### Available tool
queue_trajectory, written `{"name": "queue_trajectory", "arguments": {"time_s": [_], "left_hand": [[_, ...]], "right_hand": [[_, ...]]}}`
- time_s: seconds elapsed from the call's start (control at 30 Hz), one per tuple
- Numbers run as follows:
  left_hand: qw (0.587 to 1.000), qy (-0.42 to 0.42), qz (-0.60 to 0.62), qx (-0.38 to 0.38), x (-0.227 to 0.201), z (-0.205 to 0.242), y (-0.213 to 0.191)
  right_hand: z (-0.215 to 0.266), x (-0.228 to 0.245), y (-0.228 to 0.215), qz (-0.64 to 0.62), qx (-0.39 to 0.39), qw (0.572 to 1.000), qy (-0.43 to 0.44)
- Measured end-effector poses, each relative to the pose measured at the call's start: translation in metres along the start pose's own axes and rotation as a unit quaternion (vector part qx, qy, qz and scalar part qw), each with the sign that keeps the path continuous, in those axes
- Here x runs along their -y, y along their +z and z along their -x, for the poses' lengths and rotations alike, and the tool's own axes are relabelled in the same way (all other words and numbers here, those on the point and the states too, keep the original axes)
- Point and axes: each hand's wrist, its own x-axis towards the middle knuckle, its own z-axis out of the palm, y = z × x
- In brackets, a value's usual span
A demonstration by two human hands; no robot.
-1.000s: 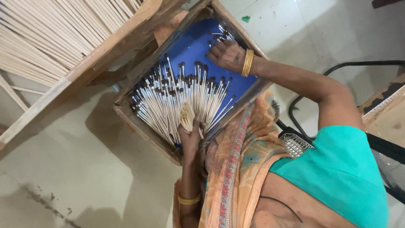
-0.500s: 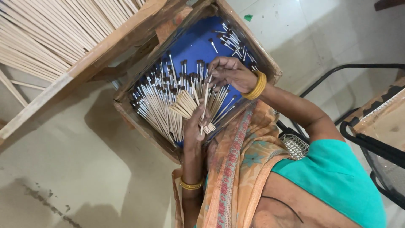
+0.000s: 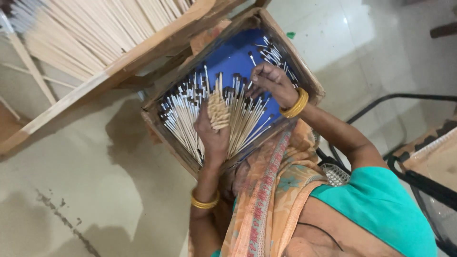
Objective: Gathering and sorting wooden sticks into bundles on a workbench.
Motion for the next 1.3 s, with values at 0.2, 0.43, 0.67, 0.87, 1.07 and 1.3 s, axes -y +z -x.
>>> {"name": "queue_trajectory", "arguments": {"time_s": [0.2, 0.43, 0.67, 0.87, 1.07, 1.3], "left_hand": [[0.78, 0.361, -0.507, 0.059, -0.096, -0.076, 0.071], [0.577, 0.415, -0.703, -0.023, -0.08, -0.151, 0.16], [0.553, 0.39, -0.736, -0.029, -0.063, -0.114, 0.115], [0.732, 0.349, -0.56, 0.171, 0.011, -0.075, 0.051], [0.934, -0.202, 0.222, 0.194, -0.009, -0.014, 0.025], [0.908, -0.182, 0.321, 0.198, 0.022, 0.003, 0.017]], "right_hand": [[-0.003, -0.058, -0.035, 0.174, 0.069, 0.953, -0.237], [0.014, -0.011, -0.003, 0.093, 0.027, 0.995, -0.026], [0.025, -0.019, -0.016, 0.09, 0.053, 0.993, -0.05], [0.01, -0.012, -0.028, 0.136, -0.014, 0.986, -0.1], [0.007, 0.025, -0.021, -0.099, -0.062, 0.992, -0.037], [0.008, 0.046, -0.007, -0.129, 0.033, 0.991, -0.018]]}}
